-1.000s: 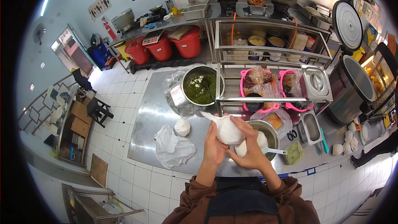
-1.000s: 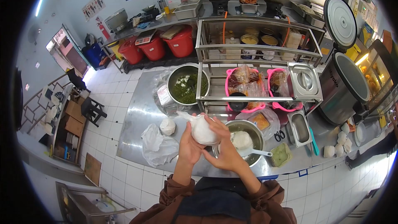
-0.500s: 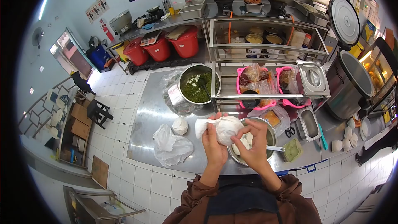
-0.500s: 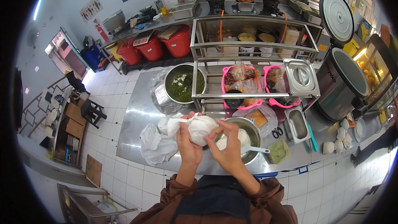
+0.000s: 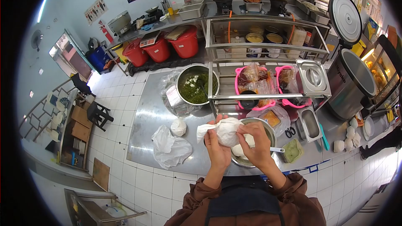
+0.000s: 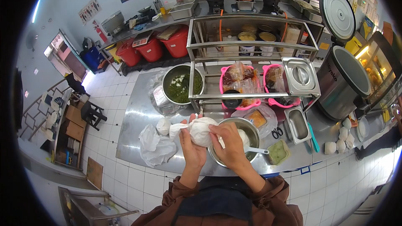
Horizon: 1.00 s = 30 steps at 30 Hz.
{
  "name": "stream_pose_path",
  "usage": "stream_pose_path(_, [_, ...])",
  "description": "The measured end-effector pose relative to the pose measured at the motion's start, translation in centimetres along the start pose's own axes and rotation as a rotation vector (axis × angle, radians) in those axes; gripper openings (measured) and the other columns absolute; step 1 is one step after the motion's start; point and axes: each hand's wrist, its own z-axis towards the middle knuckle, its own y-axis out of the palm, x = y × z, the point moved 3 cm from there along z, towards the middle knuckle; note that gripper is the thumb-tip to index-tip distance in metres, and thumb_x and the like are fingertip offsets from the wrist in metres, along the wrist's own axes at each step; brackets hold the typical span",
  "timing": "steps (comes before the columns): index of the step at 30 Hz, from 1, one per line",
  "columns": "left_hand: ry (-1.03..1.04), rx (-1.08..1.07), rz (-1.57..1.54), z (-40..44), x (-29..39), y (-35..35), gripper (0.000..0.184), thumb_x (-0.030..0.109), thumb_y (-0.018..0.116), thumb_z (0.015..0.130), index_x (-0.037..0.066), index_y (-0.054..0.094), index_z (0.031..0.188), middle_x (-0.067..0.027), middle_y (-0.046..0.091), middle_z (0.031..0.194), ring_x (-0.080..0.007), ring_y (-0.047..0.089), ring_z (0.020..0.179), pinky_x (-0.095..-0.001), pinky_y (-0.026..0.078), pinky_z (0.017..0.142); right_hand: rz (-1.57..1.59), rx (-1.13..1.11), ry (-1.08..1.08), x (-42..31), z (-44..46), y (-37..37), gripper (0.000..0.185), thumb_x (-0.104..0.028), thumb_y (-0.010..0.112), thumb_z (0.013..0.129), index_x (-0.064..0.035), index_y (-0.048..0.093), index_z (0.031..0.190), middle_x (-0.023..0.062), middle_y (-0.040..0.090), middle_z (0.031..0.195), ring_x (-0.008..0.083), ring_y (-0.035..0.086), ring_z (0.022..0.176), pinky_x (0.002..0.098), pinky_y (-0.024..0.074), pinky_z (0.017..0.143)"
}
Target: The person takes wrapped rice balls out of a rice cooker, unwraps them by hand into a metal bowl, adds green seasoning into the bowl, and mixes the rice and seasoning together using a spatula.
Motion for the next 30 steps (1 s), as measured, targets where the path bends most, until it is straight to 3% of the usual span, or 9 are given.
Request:
stream_pose_path(4, [-0.074, -0.115, -0.006, -0.3, -0.3, 0.5, 0.040, 0.033, 0.031, 0.096, 0.014, 0.026, 0.131, -0.0126, 0.033, 0.136, -0.0288, 0.033, 0.125, -0.0443, 0.033, 0.102, 0.112, -0.060, 0.097, 0.6, 0.6, -0.8, 0.032, 0.008, 0.061, 0.070, -0.0038, 0.053, 0.099, 0.0090, 0.056, 0.083, 0.0189, 0.055, 0.077, 0.0280, 0.0440, 0.070])
stream_pose_path(7, [-0.292, -0.188, -0.262, -1.0, -0.8, 1.6, 0.057, 0.043, 0.032, 0.093, 0.016, 0.013, 0.139, -0.0103, 0.027, 0.140, -0.0266, 0.030, 0.127, -0.0435, 0.030, 0.103, 0.232, -0.196, 0.217, 0.9, 1.9, -1.6, 0.028, 0.007, 0.057, 0.074, -0.0029, 0.050, 0.099, 0.0065, 0.053, 0.086, 0.0153, 0.054, 0.077, 0.0274, 0.0432, 0.070])
stream_pose_path(9, [-0.339, -0.297, -0.271, -1.8, -1.6, 2.1, 0.079, 0.060, 0.038, 0.084, 0.017, 0.005, 0.141, -0.0084, 0.024, 0.141, -0.0248, 0.029, 0.128, -0.0418, 0.028, 0.104, 0.383, -0.240, 0.276, 1.9, 2.5, -2.0, 0.028, 0.006, 0.056, 0.075, -0.0031, 0.049, 0.100, 0.0048, 0.053, 0.086, 0.0122, 0.054, 0.078, 0.0263, 0.0439, 0.069])
stream_pose_path(12, [-0.267, -0.383, -0.185, -2.6, -4.0, 2.2, 0.094, 0.069, 0.046, 0.073, 0.016, 0.008, 0.141, -0.0064, 0.028, 0.138, -0.0236, 0.029, 0.127, -0.0399, 0.029, 0.103, 0.663, -0.320, 0.442, 1.9, 3.7, -2.5, 0.026, 0.005, 0.054, 0.078, -0.0034, 0.046, 0.101, 0.0022, 0.052, 0.086, 0.0075, 0.053, 0.080, 0.0229, 0.0441, 0.070])
stream_pose_path(16, [-0.243, -0.364, -0.082, -2.7, -6.1, 1.3, 0.097, 0.070, 0.050, 0.070, 0.015, 0.011, 0.139, -0.0055, 0.031, 0.136, -0.0228, 0.031, 0.127, -0.0381, 0.030, 0.102, 0.874, -0.286, 0.586, 2.5, 3.8, -2.7, 0.020, 0.006, 0.050, 0.081, -0.0030, 0.045, 0.098, 0.0015, 0.050, 0.088, 0.0041, 0.051, 0.079, 0.0181, 0.0420, 0.072])
stream_pose_path(19, [-0.439, -0.259, -0.009, -2.8, -7.1, 0.2, 0.089, 0.067, 0.052, 0.071, 0.016, 0.017, 0.137, -0.0054, 0.034, 0.134, -0.0224, 0.035, 0.123, -0.0419, 0.032, 0.100, 0.839, -0.285, 0.537, 3.3, 3.5, -3.2, 0.021, 0.007, 0.052, 0.080, -0.0037, 0.043, 0.096, 0.0034, 0.049, 0.088, 0.0064, 0.051, 0.077, 0.0198, 0.0421, 0.071])
stream_pose_path(21, [-0.626, -0.064, 0.207, -2.9, -7.0, 0.2, 0.082, 0.066, 0.052, 0.072, 0.018, 0.024, 0.132, -0.0051, 0.038, 0.129, -0.0228, 0.040, 0.119, -0.0462, 0.034, 0.097, 0.863, -0.285, 0.545, 3.8, 3.2, -3.2, 0.019, 0.006, 0.052, 0.081, -0.0030, 0.044, 0.096, 0.0022, 0.049, 0.088, 0.0049, 0.050, 0.077, 0.0188, 0.0418, 0.071])
stream_pose_path(25, [-0.740, -0.007, 0.327, -2.9, -7.9, -0.7, 0.076, 0.065, 0.053, 0.074, 0.020, 0.028, 0.129, -0.0052, 0.042, 0.124, -0.0239, 0.041, 0.117, -0.0456, 0.038, 0.090, 0.800, -0.328, 0.528, 4.7, 2.7, -2.7, 0.015, 0.003, 0.052, 0.082, -0.0024, 0.046, 0.095, 0.0002, 0.047, 0.087, 0.0030, 0.047, 0.077, 0.0178, 0.0408, 0.070])
stream_pose_path(30, [-0.955, 0.108, 0.464, -3.2, -9.1, -3.8, 0.081, 0.064, 0.057, 0.073, 0.016, 0.026, 0.130, -0.0032, 0.042, 0.115, -0.0155, 0.042, 0.097, -0.0281, 0.038, 0.071, 0.726, -0.307, 0.557, 5.7, 2.0, -1.8, 0.015, 0.003, 0.053, 0.082, -0.0027, 0.046, 0.094, 0.0000, 0.048, 0.086, 0.0032, 0.048, 0.077, 0.0177, 0.0405, 0.070])
